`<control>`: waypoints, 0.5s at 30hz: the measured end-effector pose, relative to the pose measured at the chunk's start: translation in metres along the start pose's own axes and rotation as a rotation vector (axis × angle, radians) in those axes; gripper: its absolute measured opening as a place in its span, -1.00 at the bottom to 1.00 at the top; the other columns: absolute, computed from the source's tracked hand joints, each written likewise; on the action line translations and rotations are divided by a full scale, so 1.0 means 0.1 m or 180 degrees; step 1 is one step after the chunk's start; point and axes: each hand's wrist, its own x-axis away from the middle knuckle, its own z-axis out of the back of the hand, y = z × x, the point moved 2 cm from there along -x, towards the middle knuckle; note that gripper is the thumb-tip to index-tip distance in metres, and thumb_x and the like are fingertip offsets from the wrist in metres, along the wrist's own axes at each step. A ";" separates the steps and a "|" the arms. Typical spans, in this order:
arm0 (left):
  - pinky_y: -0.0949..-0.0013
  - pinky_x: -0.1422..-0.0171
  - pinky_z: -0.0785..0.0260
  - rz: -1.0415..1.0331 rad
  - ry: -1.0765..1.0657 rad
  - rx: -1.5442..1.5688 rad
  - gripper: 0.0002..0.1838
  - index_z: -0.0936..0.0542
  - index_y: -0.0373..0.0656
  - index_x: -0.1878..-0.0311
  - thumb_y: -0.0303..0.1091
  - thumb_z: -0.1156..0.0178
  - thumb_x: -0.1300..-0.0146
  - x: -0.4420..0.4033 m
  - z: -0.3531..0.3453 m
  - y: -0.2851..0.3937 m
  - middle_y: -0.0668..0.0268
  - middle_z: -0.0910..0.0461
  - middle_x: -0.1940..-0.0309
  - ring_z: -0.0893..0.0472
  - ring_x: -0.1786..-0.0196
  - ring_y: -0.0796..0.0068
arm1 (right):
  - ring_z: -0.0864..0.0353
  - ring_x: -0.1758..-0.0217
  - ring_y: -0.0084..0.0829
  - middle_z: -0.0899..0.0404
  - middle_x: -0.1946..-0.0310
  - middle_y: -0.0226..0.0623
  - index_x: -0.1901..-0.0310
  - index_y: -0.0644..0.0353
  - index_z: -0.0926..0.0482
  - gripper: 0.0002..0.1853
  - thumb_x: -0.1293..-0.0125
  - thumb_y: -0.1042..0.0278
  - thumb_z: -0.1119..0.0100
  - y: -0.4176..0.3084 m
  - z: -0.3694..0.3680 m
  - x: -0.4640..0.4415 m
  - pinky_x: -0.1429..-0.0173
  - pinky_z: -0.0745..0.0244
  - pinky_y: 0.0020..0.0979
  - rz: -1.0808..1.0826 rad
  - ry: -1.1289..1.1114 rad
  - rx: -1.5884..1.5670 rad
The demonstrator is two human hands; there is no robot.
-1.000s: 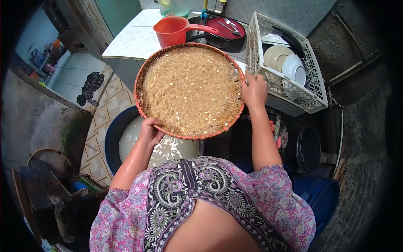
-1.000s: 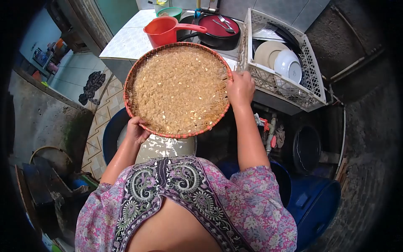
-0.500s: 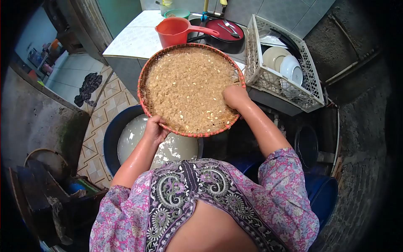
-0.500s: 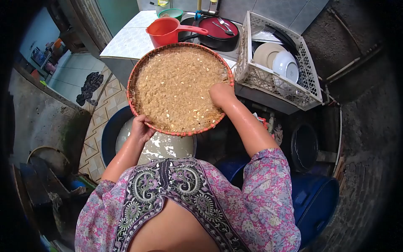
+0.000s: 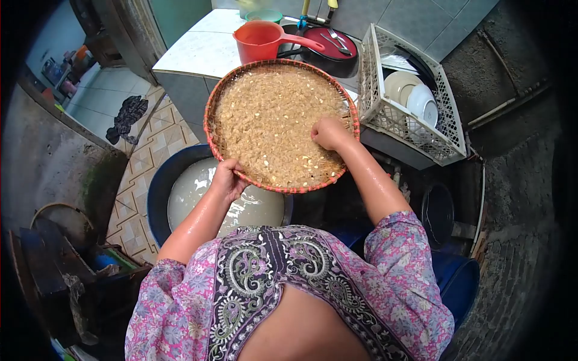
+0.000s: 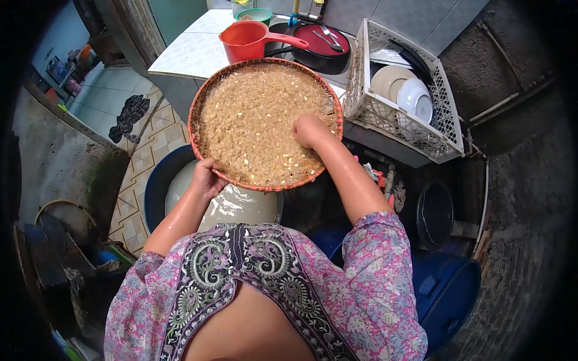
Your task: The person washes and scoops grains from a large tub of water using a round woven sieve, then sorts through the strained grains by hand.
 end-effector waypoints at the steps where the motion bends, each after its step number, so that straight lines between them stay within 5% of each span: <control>1: -0.01 0.09 -0.31 0.0003 0.0026 -0.0010 -0.39 -0.07 -0.40 -0.02 -0.53 0.19 0.27 0.01 0.00 -0.01 -0.02 -0.29 0.14 -0.38 0.11 0.06 | -0.47 0.38 -0.19 -0.49 0.49 -0.13 0.51 0.14 -0.54 -0.86 0.15 0.45 0.01 -0.02 -0.02 0.01 0.28 -0.37 -0.32 -0.0022 -0.0175 0.0189; 11: 0.02 0.11 -0.34 0.0028 -0.0025 0.0047 -0.39 -0.05 -0.42 -0.02 -0.53 0.19 0.26 -0.05 0.02 -0.01 -0.02 -0.29 0.15 -0.39 0.11 0.07 | -0.46 0.29 -0.12 -0.47 0.44 0.00 0.48 0.31 -0.52 -0.85 0.15 0.50 0.01 0.08 -0.19 -0.12 0.24 -0.37 -0.27 -0.0073 -0.0241 0.0553; 14: 0.01 0.11 -0.33 0.0073 0.0045 0.0088 -0.40 -0.05 -0.43 -0.02 -0.53 0.20 0.26 -0.05 0.03 -0.02 -0.02 -0.29 0.16 -0.40 0.12 0.07 | -0.50 0.43 -0.25 -0.48 0.56 -0.10 0.48 0.26 -0.49 -0.83 0.05 0.33 -0.03 0.07 0.10 -0.08 0.38 -0.36 -0.35 0.0088 0.0077 0.0358; 15: -0.01 0.09 -0.32 0.0058 0.0011 0.0076 -0.39 -0.05 -0.43 -0.02 -0.53 0.20 0.26 -0.08 0.05 -0.03 -0.02 -0.30 0.16 -0.40 0.12 0.07 | -0.50 0.45 -0.36 -0.48 0.59 -0.16 0.47 0.27 -0.50 -0.84 0.05 0.35 -0.06 0.10 0.21 -0.08 0.42 -0.36 -0.42 -0.0174 -0.0051 -0.0500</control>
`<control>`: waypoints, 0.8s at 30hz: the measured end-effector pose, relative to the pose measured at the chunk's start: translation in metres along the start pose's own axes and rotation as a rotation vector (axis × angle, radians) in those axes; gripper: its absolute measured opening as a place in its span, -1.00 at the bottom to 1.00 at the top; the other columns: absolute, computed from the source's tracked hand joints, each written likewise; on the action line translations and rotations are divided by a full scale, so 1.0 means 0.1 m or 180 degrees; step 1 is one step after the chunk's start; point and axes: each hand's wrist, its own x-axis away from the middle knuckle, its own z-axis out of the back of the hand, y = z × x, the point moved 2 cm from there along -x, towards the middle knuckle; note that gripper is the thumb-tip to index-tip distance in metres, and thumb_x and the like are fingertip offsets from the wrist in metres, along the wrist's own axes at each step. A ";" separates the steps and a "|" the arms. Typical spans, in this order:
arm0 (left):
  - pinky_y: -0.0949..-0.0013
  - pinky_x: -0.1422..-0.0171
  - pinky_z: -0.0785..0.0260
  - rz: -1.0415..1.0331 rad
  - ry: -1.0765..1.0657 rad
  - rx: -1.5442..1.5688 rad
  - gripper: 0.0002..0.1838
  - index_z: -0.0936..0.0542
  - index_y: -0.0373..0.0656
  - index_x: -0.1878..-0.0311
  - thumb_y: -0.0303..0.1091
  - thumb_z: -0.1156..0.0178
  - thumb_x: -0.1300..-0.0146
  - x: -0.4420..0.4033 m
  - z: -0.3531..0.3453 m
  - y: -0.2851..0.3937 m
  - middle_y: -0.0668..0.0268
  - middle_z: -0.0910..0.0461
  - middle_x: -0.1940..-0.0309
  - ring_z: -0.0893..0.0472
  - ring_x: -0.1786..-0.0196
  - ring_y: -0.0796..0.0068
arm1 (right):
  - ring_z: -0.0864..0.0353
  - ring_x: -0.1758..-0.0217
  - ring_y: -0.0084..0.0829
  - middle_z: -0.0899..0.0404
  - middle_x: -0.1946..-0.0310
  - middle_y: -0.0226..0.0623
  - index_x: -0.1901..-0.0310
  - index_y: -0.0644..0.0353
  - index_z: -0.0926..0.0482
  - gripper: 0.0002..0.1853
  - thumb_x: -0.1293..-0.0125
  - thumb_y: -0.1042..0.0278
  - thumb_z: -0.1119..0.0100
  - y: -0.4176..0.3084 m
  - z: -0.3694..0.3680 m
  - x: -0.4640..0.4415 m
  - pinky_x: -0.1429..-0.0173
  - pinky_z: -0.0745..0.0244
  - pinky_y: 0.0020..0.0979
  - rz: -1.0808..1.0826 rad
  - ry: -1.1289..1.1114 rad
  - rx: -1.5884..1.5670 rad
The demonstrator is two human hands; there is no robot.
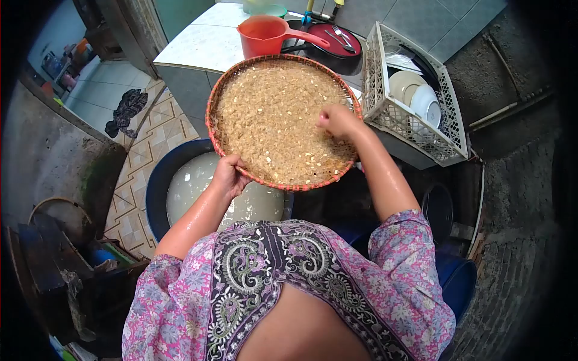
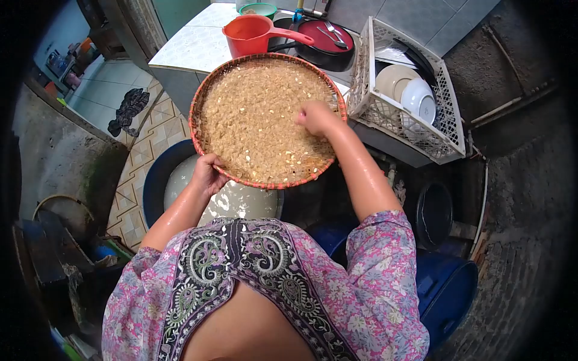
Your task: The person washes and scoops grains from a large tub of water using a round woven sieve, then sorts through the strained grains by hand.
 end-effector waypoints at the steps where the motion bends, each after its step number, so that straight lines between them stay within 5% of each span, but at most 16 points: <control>1: -0.02 0.08 -0.30 -0.0016 -0.0033 -0.0011 -0.39 -0.05 -0.43 -0.02 -0.53 0.20 0.27 -0.01 0.01 0.00 -0.02 -0.30 0.17 -0.40 0.12 0.07 | -0.51 0.47 -0.47 -0.49 0.62 -0.22 0.46 0.29 -0.50 -0.84 0.05 0.37 -0.10 0.00 0.10 0.01 0.45 -0.36 -0.48 -0.0264 -0.0130 -0.0856; 4: -0.02 0.09 -0.30 -0.0076 0.0038 -0.0059 -0.38 -0.05 -0.42 -0.02 -0.54 0.20 0.28 0.00 -0.04 0.00 -0.01 -0.30 0.17 -0.40 0.12 0.07 | -0.43 0.54 -0.66 -0.45 0.67 -0.39 0.44 0.24 -0.50 -0.83 0.00 0.31 -0.10 -0.02 0.35 0.07 0.53 -0.30 -0.60 -0.0046 0.0047 -0.1762; 8: -0.01 0.10 -0.31 -0.0037 0.0064 0.0042 -0.38 -0.06 -0.39 -0.02 -0.54 0.20 0.28 -0.02 0.00 -0.01 0.00 -0.31 0.17 -0.40 0.12 0.08 | -0.41 0.53 -0.65 -0.46 0.57 -0.39 0.32 0.23 -0.48 -0.80 -0.01 0.35 -0.09 0.13 0.29 0.07 0.50 -0.31 -0.58 -0.0080 -0.0206 -0.3475; 9: -0.01 0.10 -0.31 -0.0019 0.0076 0.0074 -0.39 -0.06 -0.39 -0.02 -0.55 0.20 0.28 -0.02 0.00 -0.02 0.01 -0.31 0.18 -0.40 0.13 0.08 | -0.44 0.53 -0.50 -0.48 0.54 -0.30 0.25 0.18 -0.46 -0.73 0.04 0.34 -0.13 0.31 -0.01 -0.09 0.43 -0.33 -0.49 0.0328 0.0080 -0.1170; 11: -0.01 0.10 -0.31 -0.0009 0.0056 0.0080 -0.39 -0.07 -0.39 -0.02 -0.55 0.19 0.28 -0.06 0.02 0.02 0.01 -0.31 0.18 -0.40 0.13 0.09 | -0.45 0.49 -0.35 -0.48 0.54 -0.21 0.28 0.15 -0.46 -0.72 0.10 0.34 -0.17 0.35 -0.17 0.00 0.36 -0.33 -0.41 0.0225 0.1031 0.0520; 15: -0.07 -0.02 -0.19 0.0039 0.0155 0.0027 -0.33 -0.04 -0.39 -0.05 -0.54 0.17 0.32 -0.03 0.07 -0.03 -0.04 -0.27 0.11 -0.33 0.05 0.04 | -0.46 0.46 -0.32 -0.47 0.55 -0.20 0.40 0.17 -0.45 -0.79 0.14 0.38 -0.19 0.43 0.15 0.02 0.34 -0.32 -0.38 -0.0187 0.0792 -0.0397; 19: -0.07 -0.04 -0.17 0.0025 0.0158 0.0039 -0.34 -0.06 -0.39 -0.04 -0.54 0.17 0.32 -0.04 0.01 0.00 -0.02 -0.28 0.12 -0.34 0.05 0.06 | -0.47 0.46 -0.35 -0.48 0.57 -0.22 0.46 0.17 -0.47 -0.86 0.14 0.40 -0.13 0.60 0.30 0.05 0.35 -0.33 -0.38 0.0032 0.0331 -0.0187; 21: 0.01 0.09 -0.32 -0.0038 0.0100 0.0085 -0.42 -0.09 -0.42 0.01 -0.55 0.19 0.28 -0.02 -0.02 0.02 0.00 -0.31 0.20 -0.41 0.14 0.11 | -0.48 0.42 -0.32 -0.49 0.54 -0.23 0.48 0.18 -0.48 -0.87 0.14 0.38 -0.09 0.56 0.26 0.07 0.32 -0.35 -0.37 0.0034 0.0380 0.0055; 24: -0.07 -0.01 -0.20 0.0049 0.0260 0.0056 -0.35 -0.07 -0.38 -0.03 -0.54 0.17 0.32 -0.06 0.03 0.00 0.00 -0.29 0.13 -0.36 0.07 0.07 | -0.48 0.41 -0.27 -0.49 0.53 -0.22 0.49 0.18 -0.47 -0.87 0.15 0.38 -0.09 0.46 0.04 0.02 0.31 -0.34 -0.37 0.0458 0.0608 0.0504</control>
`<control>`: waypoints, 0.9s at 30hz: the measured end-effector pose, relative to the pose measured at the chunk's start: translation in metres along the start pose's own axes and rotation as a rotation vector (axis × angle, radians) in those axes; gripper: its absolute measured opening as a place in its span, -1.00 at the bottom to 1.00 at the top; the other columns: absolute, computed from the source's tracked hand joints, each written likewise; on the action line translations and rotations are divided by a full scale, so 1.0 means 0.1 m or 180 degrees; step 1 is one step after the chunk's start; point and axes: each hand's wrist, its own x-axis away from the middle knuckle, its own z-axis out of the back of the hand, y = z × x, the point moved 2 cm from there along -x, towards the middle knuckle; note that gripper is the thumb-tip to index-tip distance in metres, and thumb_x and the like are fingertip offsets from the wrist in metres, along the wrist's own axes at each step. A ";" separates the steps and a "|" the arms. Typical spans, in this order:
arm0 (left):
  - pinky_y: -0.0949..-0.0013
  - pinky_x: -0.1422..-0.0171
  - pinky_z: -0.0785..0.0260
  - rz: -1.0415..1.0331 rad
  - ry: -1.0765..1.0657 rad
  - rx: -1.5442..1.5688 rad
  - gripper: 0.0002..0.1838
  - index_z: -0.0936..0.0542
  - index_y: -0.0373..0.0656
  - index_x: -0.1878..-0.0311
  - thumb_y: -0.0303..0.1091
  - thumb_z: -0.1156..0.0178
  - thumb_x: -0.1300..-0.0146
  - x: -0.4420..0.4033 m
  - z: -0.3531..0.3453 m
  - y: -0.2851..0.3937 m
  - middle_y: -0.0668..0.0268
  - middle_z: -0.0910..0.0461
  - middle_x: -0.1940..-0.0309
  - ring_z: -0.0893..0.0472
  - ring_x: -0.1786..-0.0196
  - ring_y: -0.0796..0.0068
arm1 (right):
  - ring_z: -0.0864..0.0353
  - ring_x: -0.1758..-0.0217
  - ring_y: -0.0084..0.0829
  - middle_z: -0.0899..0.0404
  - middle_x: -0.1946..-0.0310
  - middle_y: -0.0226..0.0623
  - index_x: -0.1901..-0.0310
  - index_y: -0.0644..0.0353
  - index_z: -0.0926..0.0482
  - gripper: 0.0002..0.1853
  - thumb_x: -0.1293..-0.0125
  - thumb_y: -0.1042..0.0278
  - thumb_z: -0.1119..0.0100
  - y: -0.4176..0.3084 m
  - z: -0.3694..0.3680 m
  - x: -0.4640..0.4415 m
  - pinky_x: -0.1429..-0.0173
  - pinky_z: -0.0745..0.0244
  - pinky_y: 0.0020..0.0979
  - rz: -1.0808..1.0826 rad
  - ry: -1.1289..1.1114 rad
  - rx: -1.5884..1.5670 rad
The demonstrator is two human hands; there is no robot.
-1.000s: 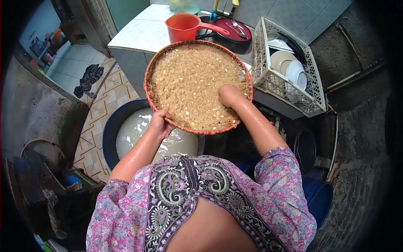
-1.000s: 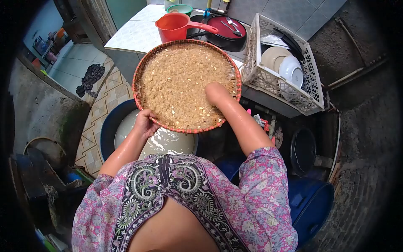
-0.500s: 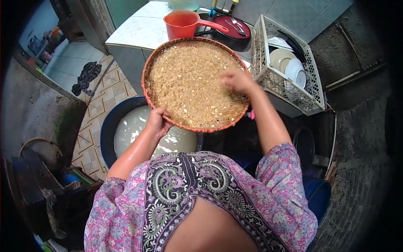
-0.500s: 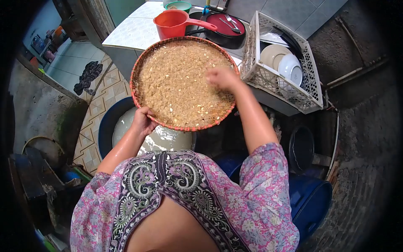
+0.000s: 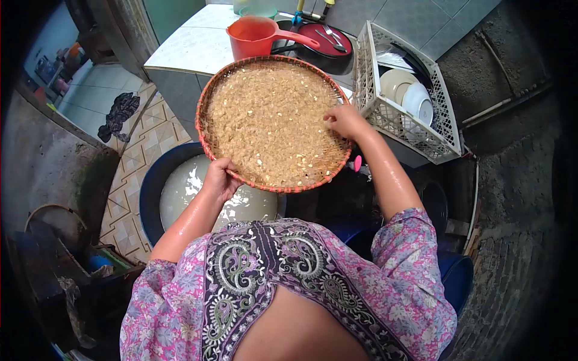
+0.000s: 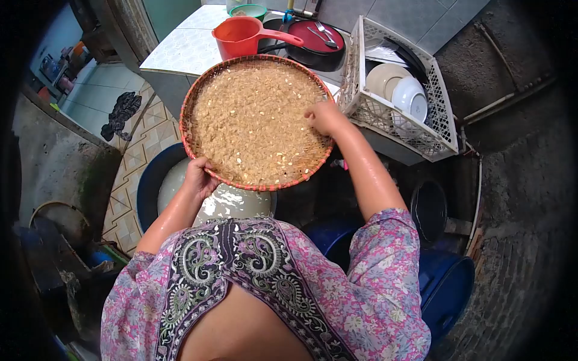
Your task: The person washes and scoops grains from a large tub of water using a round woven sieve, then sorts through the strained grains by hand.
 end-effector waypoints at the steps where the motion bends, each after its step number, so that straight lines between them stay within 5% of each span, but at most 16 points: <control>1: -0.07 -0.01 -0.20 -0.0008 -0.0004 0.0001 -0.35 -0.07 -0.38 -0.03 -0.54 0.17 0.32 0.02 -0.02 0.01 0.00 -0.29 0.13 -0.36 0.07 0.07 | -0.48 0.41 -0.27 -0.49 0.53 -0.22 0.49 0.18 -0.47 -0.87 0.15 0.38 -0.09 -0.04 -0.03 -0.02 0.31 -0.34 -0.37 0.0006 0.0005 0.0005; 5: -0.05 -0.01 -0.21 -0.0073 -0.0053 0.0007 -0.36 -0.08 -0.38 -0.03 -0.55 0.18 0.32 0.02 -0.05 0.02 0.00 -0.29 0.14 -0.36 0.08 0.07 | -0.46 0.41 -0.20 -0.46 0.54 -0.15 0.57 0.25 -0.37 -0.85 0.19 0.43 -0.14 -0.10 0.09 -0.10 0.34 -0.32 -0.39 -0.0825 0.0164 -0.1922; 8: -0.01 0.06 -0.28 -0.0088 -0.0065 0.0039 -0.37 -0.07 -0.39 -0.03 -0.55 0.19 0.30 0.03 -0.05 -0.01 -0.01 -0.30 0.14 -0.39 0.10 0.08 | -0.47 0.39 -0.15 -0.47 0.49 -0.09 0.52 0.22 -0.48 -0.87 0.23 0.53 -0.06 -0.02 0.02 -0.13 0.33 -0.35 -0.31 -0.0364 -0.0046 0.0376; 12: 0.03 0.15 -0.37 -0.0114 -0.0096 0.0125 -0.38 -0.06 -0.41 -0.03 -0.55 0.20 0.28 0.02 -0.05 0.00 -0.02 -0.30 0.15 -0.42 0.14 0.08 | -0.49 0.36 -0.16 -0.47 0.42 -0.04 0.46 0.26 -0.52 -0.82 0.13 0.51 0.07 -0.07 0.24 -0.05 0.29 -0.39 -0.28 -0.0317 -0.0953 0.0869; 15: -0.04 -0.03 -0.21 -0.0081 -0.0096 0.0030 -0.35 -0.07 -0.38 -0.03 -0.55 0.18 0.32 0.02 -0.07 0.02 -0.01 -0.29 0.13 -0.35 0.06 0.06 | -0.49 0.34 -0.16 -0.48 0.38 -0.04 0.45 0.32 -0.51 -0.81 0.08 0.51 0.11 -0.13 0.15 0.04 0.28 -0.41 -0.29 -0.0456 -0.1030 0.1336; 27: 0.01 0.05 -0.30 -0.0100 0.0008 0.0038 -0.37 -0.08 -0.41 -0.01 -0.56 0.18 0.31 -0.04 -0.01 0.00 -0.01 -0.31 0.17 -0.39 0.11 0.09 | -0.50 0.28 -0.26 -0.49 0.34 -0.13 0.42 0.27 -0.53 -0.81 0.01 0.49 0.11 -0.31 0.05 0.11 0.27 -0.43 -0.37 -0.0463 -0.0963 0.1761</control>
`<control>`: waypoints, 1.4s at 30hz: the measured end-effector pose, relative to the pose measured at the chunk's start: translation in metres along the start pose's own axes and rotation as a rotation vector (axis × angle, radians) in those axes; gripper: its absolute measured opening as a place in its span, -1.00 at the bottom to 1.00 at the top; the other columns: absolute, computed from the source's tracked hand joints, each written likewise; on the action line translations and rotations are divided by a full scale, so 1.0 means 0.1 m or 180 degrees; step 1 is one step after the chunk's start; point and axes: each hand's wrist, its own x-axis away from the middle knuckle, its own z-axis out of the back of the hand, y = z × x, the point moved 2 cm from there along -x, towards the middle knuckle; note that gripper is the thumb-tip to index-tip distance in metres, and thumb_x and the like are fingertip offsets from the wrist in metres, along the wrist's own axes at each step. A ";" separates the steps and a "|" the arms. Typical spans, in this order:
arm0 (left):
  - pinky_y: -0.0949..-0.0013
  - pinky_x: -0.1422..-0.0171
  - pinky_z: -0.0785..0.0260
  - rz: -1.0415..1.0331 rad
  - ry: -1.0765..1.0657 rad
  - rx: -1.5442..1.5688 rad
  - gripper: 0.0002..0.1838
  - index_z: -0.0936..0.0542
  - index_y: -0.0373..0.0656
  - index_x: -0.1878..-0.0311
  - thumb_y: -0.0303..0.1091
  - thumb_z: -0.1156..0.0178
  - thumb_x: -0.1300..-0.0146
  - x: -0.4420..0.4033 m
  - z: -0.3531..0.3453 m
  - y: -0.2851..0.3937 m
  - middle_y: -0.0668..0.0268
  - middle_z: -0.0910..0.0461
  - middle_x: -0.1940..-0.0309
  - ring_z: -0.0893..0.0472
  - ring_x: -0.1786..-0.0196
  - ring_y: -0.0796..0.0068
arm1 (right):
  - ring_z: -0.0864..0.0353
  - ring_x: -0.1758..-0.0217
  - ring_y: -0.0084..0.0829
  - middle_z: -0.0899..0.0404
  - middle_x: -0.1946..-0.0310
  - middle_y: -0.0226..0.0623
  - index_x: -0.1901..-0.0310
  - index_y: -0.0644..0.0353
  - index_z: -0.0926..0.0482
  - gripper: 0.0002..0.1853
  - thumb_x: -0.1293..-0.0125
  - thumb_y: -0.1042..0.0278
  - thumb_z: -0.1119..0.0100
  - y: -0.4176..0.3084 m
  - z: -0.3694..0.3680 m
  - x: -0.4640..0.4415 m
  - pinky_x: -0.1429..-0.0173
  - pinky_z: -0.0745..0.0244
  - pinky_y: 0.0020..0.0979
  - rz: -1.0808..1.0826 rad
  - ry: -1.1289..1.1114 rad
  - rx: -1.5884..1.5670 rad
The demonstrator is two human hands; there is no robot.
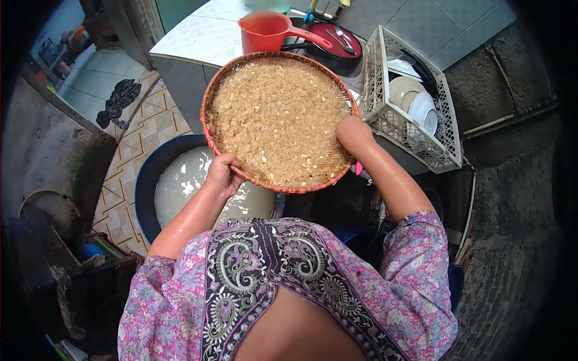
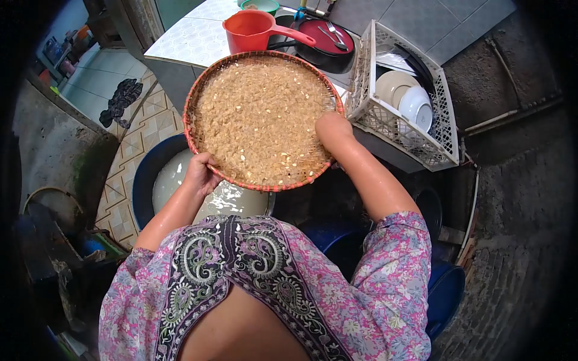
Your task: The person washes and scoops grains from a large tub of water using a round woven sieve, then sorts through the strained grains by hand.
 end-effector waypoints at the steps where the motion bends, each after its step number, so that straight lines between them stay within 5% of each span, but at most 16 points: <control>1: 0.01 0.05 -0.30 0.0002 -0.0003 0.0001 -0.37 -0.08 -0.41 -0.01 -0.56 0.18 0.31 0.00 0.00 0.00 -0.01 -0.31 0.17 -0.39 0.11 0.09 | -0.50 0.29 -0.24 -0.49 0.36 -0.13 0.43 0.24 -0.53 -0.82 0.03 0.48 0.09 0.05 -0.02 -0.02 0.27 -0.42 -0.37 -0.0042 0.0019 -0.0256; 6: 0.02 0.09 -0.32 0.0026 0.0014 0.0068 -0.38 -0.08 -0.42 -0.01 -0.56 0.19 0.30 0.03 -0.06 0.02 -0.01 -0.31 0.17 -0.40 0.12 0.09 | -0.48 0.35 -0.21 -0.49 0.47 -0.15 0.46 0.15 -0.53 -0.85 0.12 0.45 0.03 0.19 -0.10 -0.20 0.29 -0.37 -0.37 0.0431 -0.0143 -0.1020; 8: 0.02 0.08 -0.32 0.0001 0.0034 0.0016 -0.38 -0.07 -0.42 -0.01 -0.56 0.19 0.30 0.05 -0.10 0.04 -0.01 -0.31 0.17 -0.39 0.12 0.09 | -0.46 0.40 -0.23 -0.48 0.55 -0.17 0.50 0.14 -0.51 -0.86 0.18 0.46 0.01 0.21 -0.12 -0.25 0.30 -0.35 -0.35 0.0252 0.0159 -0.2056; 23: 0.02 0.15 -0.36 0.0001 -0.0029 0.0039 -0.39 -0.08 -0.41 0.00 -0.54 0.19 0.30 0.00 -0.07 0.02 -0.02 -0.31 0.18 -0.42 0.16 0.07 | -0.47 0.38 -0.21 -0.49 0.51 -0.15 0.46 0.13 -0.53 -0.85 0.11 0.32 -0.06 -0.05 -0.32 -0.32 0.25 -0.36 -0.31 0.0245 0.0278 -0.1364; 29: 0.06 0.18 -0.39 0.0034 0.0113 -0.0039 -0.44 -0.12 -0.45 0.06 -0.54 0.18 0.30 0.03 -0.11 0.04 -0.02 -0.34 0.24 -0.45 0.22 0.12 | -0.45 0.46 -0.19 -0.48 0.57 -0.16 0.55 0.19 -0.47 -0.85 0.13 0.31 0.02 0.27 -0.31 -0.61 0.35 -0.33 -0.35 -0.0153 0.0534 -0.3073; 32: 0.05 0.13 -0.36 0.0047 0.0137 -0.0001 -0.42 -0.11 -0.46 0.05 -0.54 0.18 0.31 0.03 -0.10 0.03 -0.01 -0.34 0.24 -0.44 0.19 0.11 | -0.46 0.54 -0.37 -0.49 0.62 -0.23 0.60 0.19 -0.46 -0.89 0.12 0.35 -0.03 0.33 -0.24 -0.77 0.43 -0.31 -0.42 -0.0504 0.0896 -0.2470; 36: 0.03 0.08 -0.33 0.0018 0.0170 0.0016 -0.39 -0.09 -0.44 0.02 -0.56 0.18 0.32 -0.01 -0.05 0.02 -0.01 -0.33 0.23 -0.42 0.17 0.09 | -0.47 0.41 -0.23 -0.49 0.53 -0.17 0.58 0.17 -0.48 -0.92 0.13 0.38 -0.04 0.31 -0.25 -0.91 0.32 -0.34 -0.34 -0.0421 0.0779 -0.1354; 39: 0.05 0.21 -0.39 -0.0031 0.0126 0.0059 -0.42 -0.10 -0.41 0.01 -0.56 0.20 0.29 0.00 -0.06 0.01 0.01 -0.32 0.23 -0.44 0.22 0.10 | -0.47 0.38 -0.23 -0.49 0.52 -0.18 0.52 0.16 -0.51 -0.90 0.13 0.37 -0.07 0.32 -0.34 -1.09 0.28 -0.35 -0.32 -0.0403 0.0879 -0.1309; 42: -0.01 0.10 -0.33 0.0006 0.0213 0.0014 -0.39 -0.09 -0.42 0.01 -0.56 0.18 0.33 -0.04 0.00 -0.01 0.00 -0.33 0.22 -0.42 0.16 0.08 | -0.48 0.36 -0.22 -0.50 0.50 -0.18 0.47 0.13 -0.53 -0.87 0.13 0.38 -0.08 0.26 -0.34 -1.13 0.26 -0.35 -0.31 0.0043 0.0842 -0.1558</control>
